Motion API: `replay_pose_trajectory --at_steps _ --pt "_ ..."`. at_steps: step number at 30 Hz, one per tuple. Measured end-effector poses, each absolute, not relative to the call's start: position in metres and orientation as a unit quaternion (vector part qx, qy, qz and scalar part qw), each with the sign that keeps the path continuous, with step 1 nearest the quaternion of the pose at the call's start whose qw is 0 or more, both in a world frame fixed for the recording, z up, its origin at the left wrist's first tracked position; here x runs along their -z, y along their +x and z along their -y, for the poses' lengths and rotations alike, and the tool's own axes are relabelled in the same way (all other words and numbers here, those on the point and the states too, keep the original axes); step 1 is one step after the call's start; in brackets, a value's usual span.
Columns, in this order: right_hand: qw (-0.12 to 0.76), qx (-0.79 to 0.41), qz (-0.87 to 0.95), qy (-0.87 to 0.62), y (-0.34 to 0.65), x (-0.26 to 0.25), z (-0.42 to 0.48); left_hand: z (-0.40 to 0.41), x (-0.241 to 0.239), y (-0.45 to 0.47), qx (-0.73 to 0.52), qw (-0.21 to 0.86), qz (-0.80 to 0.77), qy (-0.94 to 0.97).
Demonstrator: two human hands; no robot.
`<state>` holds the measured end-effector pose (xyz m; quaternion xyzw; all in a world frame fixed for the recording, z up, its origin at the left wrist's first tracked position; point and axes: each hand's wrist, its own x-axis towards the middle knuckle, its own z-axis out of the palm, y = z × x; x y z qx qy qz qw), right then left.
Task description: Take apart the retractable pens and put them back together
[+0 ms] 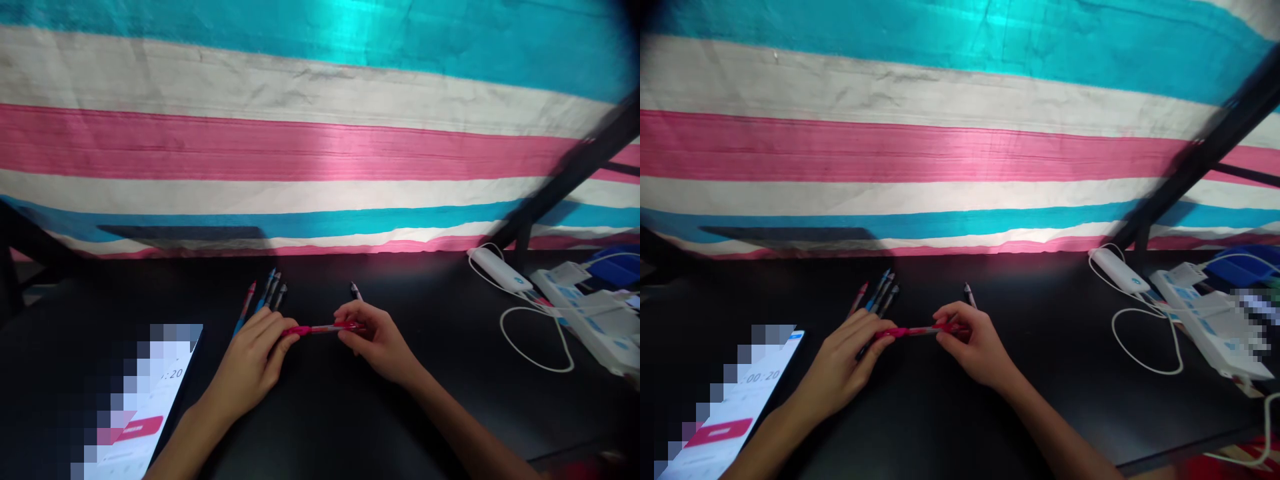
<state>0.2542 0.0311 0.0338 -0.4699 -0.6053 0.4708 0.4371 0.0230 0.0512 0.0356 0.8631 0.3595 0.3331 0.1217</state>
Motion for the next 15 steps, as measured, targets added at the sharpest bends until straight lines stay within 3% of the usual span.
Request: replay_pose_trajectory --at_steps 15 --pt "0.411 -0.5 0.601 -0.469 0.2514 -0.0376 -0.0295 -0.0498 -0.0386 0.0255 -0.333 0.122 -0.363 0.862"
